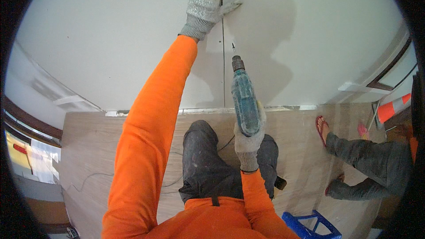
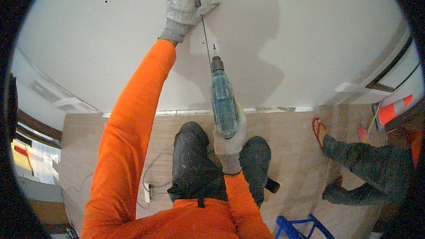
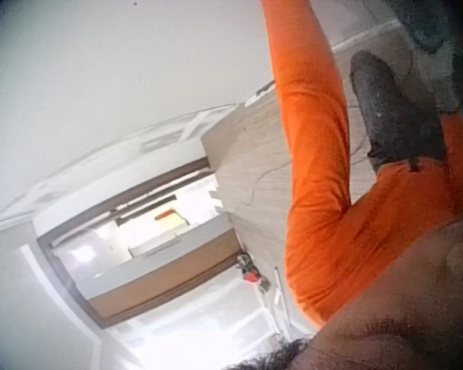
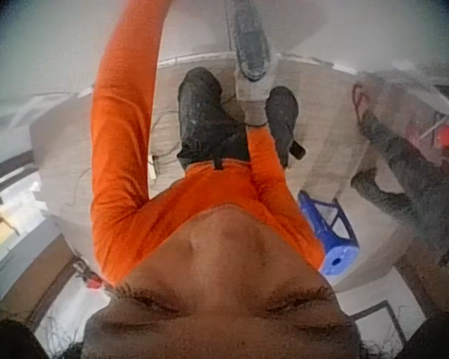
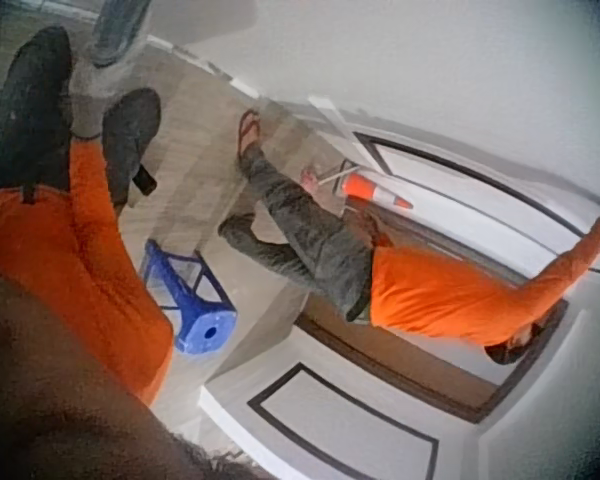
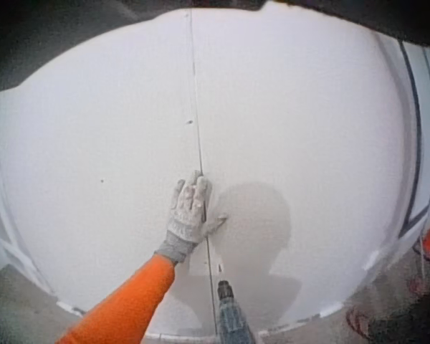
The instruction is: The person uses a corded drill to secure drywall sheets to a metal ceiling frame. They position the drywall, drive screws into the metal studs, and later kneel to fasten screws near the floor junction. A coworker assists by holding the drywall in place.
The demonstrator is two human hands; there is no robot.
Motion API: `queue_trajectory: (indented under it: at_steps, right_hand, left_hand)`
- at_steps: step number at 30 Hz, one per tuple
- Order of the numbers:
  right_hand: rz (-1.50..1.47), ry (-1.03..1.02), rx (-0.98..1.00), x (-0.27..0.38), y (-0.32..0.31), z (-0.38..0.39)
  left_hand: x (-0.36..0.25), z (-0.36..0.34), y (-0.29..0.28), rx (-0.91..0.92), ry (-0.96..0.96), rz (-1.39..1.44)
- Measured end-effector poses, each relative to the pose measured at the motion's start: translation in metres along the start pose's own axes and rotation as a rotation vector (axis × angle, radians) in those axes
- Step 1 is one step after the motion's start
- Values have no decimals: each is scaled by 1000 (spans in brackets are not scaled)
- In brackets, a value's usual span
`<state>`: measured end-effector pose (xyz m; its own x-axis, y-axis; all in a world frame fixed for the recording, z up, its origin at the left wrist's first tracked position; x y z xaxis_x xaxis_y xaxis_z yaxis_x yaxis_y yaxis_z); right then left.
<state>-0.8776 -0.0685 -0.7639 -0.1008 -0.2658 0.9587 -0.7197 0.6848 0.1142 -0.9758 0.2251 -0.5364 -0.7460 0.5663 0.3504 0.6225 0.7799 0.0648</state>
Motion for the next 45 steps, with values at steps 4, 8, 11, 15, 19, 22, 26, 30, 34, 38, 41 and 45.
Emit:
queue_trajectory:
  at_steps: [4, 8, 11, 15, 19, 22, 26, 30, 34, 38, 41, 45]
  right_hand:
    - [66, -37, -6, -9, 4, -7]
    - [10, -39, 45, -26, 2, -11]
    - [33, -53, 64, -31, 4, -15]
    - [177, -132, 49, -32, 5, -16]
    - [104, -67, 41, -31, 8, -17]
    - [100, 15, 42, -22, 12, -16]
    - [-9, 97, 3, -30, 10, -16]
    - [181, -106, 25, -31, 11, -13]
    - [162, -116, 7, -25, 13, -16]
    - [244, -159, -17, -15, 11, -20]
    - [198, -68, 31, 7, 13, -20]
    - [265, 68, 21, 14, 27, -27]
  left_hand:
    - [-1, 16, 20, 14, 122, -28]
    - [-7, 17, 20, -12, 54, 18]
    - [-5, 20, 26, -31, 71, -5]
    - [-7, 21, 28, -17, 68, 11]
    - [-11, 18, 25, -80, 73, 46]
    - [-4, 24, 27, -104, 88, 46]
    - [-12, 19, 25, -60, 39, 70]
    - [-2, 16, 14, -35, 56, 49]
    - [-2, 19, 17, -54, 81, 40]
    - [-8, 21, 27, -79, 62, 73]
    - [-11, 21, 30, -73, 52, 76]
    - [-4, 16, 20, -23, 57, 54]
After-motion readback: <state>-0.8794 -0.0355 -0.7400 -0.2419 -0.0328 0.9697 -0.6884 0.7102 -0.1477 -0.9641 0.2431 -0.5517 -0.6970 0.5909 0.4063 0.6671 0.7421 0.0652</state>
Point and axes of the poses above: each hand's wrist, its own z-axis away from the middle knuckle, its own y-axis out of the palm, x = y × z, the point moved 1 cm from there along -z, towards the middle knuckle, and after that the axes turned 12 degrees about -x, right-handed, at the moved point
